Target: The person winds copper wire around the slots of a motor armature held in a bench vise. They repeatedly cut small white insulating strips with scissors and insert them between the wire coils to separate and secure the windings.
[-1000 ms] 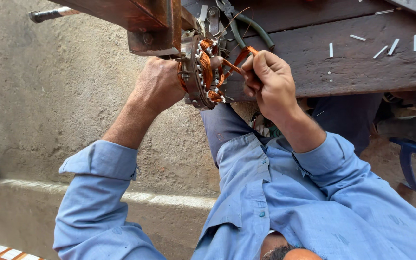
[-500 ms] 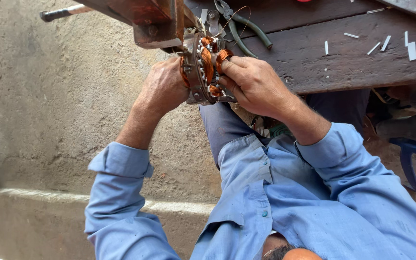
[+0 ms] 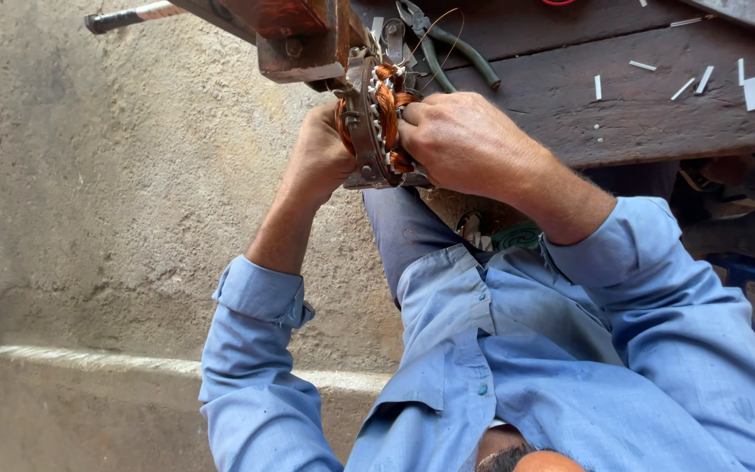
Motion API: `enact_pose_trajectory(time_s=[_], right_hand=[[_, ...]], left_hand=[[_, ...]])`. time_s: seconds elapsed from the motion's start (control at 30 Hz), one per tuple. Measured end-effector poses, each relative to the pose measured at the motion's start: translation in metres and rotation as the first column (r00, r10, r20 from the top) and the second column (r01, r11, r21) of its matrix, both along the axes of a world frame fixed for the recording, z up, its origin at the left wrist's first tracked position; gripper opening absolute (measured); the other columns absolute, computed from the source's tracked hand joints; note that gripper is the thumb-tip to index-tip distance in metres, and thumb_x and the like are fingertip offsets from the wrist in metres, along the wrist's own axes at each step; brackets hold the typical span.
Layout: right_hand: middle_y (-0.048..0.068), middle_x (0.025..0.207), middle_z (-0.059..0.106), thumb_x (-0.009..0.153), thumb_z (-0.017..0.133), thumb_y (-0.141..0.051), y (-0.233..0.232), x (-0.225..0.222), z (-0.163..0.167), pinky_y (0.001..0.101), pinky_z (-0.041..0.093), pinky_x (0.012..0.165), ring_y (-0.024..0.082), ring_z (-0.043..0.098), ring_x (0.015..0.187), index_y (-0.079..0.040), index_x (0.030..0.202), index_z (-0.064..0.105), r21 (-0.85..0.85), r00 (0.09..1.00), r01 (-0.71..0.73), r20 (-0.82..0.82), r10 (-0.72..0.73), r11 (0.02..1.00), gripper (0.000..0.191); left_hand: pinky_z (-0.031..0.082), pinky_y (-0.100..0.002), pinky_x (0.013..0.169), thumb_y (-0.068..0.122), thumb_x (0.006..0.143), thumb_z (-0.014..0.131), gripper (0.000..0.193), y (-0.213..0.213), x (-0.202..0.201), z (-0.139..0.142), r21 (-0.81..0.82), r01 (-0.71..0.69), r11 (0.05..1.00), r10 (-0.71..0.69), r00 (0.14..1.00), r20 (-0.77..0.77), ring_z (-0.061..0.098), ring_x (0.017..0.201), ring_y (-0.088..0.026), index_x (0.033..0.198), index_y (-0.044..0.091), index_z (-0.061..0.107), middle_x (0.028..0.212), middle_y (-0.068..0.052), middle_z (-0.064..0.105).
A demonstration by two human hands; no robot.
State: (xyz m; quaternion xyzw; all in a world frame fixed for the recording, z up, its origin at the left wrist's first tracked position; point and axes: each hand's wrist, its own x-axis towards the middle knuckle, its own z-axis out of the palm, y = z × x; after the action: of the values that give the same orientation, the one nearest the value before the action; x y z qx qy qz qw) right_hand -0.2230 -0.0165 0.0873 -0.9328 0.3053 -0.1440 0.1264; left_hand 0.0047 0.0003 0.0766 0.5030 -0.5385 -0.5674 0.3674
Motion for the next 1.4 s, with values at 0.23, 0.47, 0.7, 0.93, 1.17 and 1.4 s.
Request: enact_pose_trajectory(time_s=[0.23,0.47,0.7,0.93,1.17,1.4], right_hand=[[0.016,0.094,0.069,0.084,0.069,-0.005,0.001,0.001,0.000,0.0437,0.057,0.079,0.031,0.069,0.089,0.002,0.100,0.070,-0.009,0.999,-0.013,0.039,0.014,1.000,0.018],[0.015,0.097,0.068,0.082,0.076,-0.009,0.000,-0.006,-0.010,0.0434,0.057,0.080,0.032,0.068,0.091,0.000,0.106,0.070,0.028,0.974,-0.038,0.223,0.030,0.999,0.027],[0.011,0.110,0.071,0.087,0.078,-0.009,-0.013,-0.028,-0.043,0.0425,0.058,0.084,0.030,0.069,0.100,-0.005,0.132,0.061,-0.010,0.838,-0.139,0.532,0.123,0.990,0.048],[0.007,0.114,0.075,0.100,0.077,-0.018,-0.005,-0.025,-0.068,0.0413,0.061,0.092,0.026,0.071,0.106,-0.008,0.127,0.067,-0.093,0.769,-0.068,0.629,0.112,0.993,0.030],[0.008,0.114,0.075,0.093,0.073,-0.011,-0.001,-0.018,-0.072,0.0430,0.056,0.090,0.027,0.070,0.106,-0.008,0.107,0.073,-0.139,0.693,-0.059,0.707,0.141,0.988,0.014],[0.008,0.114,0.073,0.097,0.075,-0.012,-0.005,-0.017,-0.076,0.0416,0.057,0.087,0.025,0.070,0.105,-0.009,0.108,0.074,-0.137,0.709,-0.064,0.691,0.141,0.988,0.011]], left_hand=[[0.057,-0.023,0.064,0.005,0.090,0.081,0.012,-0.003,0.006,-0.004,0.011,-0.019,1.000,0.020,0.998,-0.061,0.068,0.076,-0.007,0.100,-0.001,0.076,0.089,-0.004,0.075],[0.063,-0.028,0.067,0.004,0.088,0.083,0.013,-0.007,0.001,-0.005,0.010,0.039,0.999,-0.037,0.988,-0.153,0.072,0.077,-0.012,0.098,-0.001,0.076,0.090,-0.008,0.076],[0.064,-0.028,0.074,0.004,0.089,0.082,0.014,-0.003,-0.002,-0.002,0.046,0.014,0.999,-0.004,0.978,-0.211,0.072,0.082,-0.010,0.101,0.000,0.076,0.094,-0.006,0.076],[0.061,-0.025,0.069,0.007,0.096,0.080,0.011,0.000,0.013,-0.014,-0.041,0.059,0.997,-0.065,0.983,-0.174,0.070,0.078,-0.009,0.102,-0.001,0.075,0.091,-0.007,0.076],[0.061,-0.026,0.066,0.007,0.095,0.079,0.009,0.021,0.019,-0.043,-0.231,-0.121,0.965,0.096,0.988,-0.117,0.070,0.075,-0.008,0.100,0.001,0.074,0.088,-0.006,0.074],[0.062,-0.028,0.072,0.010,0.089,0.086,0.022,0.008,0.021,-0.007,0.060,0.069,0.996,-0.074,0.993,0.096,0.073,0.084,-0.010,0.104,-0.002,0.075,0.095,-0.006,0.077]])
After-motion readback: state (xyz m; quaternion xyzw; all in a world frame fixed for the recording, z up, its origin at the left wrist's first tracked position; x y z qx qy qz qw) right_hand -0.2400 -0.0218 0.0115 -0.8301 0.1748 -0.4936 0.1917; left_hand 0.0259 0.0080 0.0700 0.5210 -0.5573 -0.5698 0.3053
